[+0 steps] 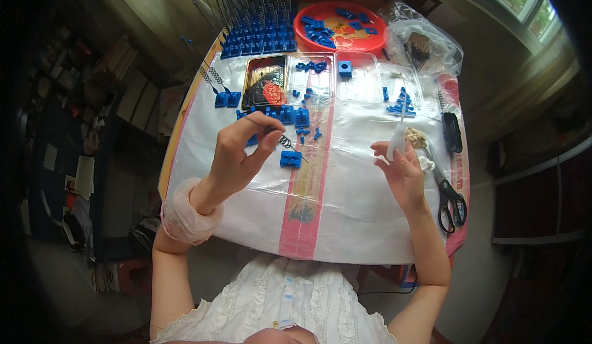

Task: Assembling small blue plastic components by inserting metal springs and pins.

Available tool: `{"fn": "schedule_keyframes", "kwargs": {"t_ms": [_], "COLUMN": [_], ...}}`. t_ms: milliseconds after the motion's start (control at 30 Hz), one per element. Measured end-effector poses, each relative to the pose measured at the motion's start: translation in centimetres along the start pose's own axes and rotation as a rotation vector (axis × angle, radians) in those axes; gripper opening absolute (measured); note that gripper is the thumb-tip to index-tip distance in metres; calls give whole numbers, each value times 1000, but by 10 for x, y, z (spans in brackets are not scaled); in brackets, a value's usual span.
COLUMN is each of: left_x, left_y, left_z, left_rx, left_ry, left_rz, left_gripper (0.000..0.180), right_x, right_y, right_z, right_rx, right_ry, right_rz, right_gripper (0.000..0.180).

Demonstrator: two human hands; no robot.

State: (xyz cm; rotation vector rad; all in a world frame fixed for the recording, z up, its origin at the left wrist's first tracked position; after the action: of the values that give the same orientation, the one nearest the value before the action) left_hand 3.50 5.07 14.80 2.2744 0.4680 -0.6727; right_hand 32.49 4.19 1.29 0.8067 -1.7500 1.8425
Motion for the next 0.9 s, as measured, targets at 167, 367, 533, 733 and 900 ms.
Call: {"fn": "schedule_keyframes", "kwargs": {"t_ms": [167,367,533,733,900], "left_x": [19,45,46,38,39], "left_y": [14,13,11,5,1], "left_z": [-25,-36,-32,-31,-34], "left_rx": [66,60,46,-14,-13], "left_ry": [-136,-221,-186,-147,-142], "left_rz": [13,10,-8,5,-6], "left_gripper": [9,12,13,15,16], "right_x": [-5,-15,-8,-7,-7], "right_y": [-4,-19,-32,-20,-3], "right_z": [-6,-12,-28,-49,-56], "right_rx": [-40,-154,-225,-292,-302], "right_ry": [-82,34,64,0,-8], "right_rz": [22,381,932,1205,1277], "right_gripper": [24,22,24,27,32]}}
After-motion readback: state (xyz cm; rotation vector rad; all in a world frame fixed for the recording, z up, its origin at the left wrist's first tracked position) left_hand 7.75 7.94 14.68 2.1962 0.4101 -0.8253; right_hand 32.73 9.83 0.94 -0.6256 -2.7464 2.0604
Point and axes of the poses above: each hand's wrist, its own z-axis away from the middle knuckle, its own x-axis out of the palm, y = z × x, the point moved 8 cm from there along -z, towards the middle knuckle, and after that the axes turned 11 degrees about -z, right-handed, at the moved point
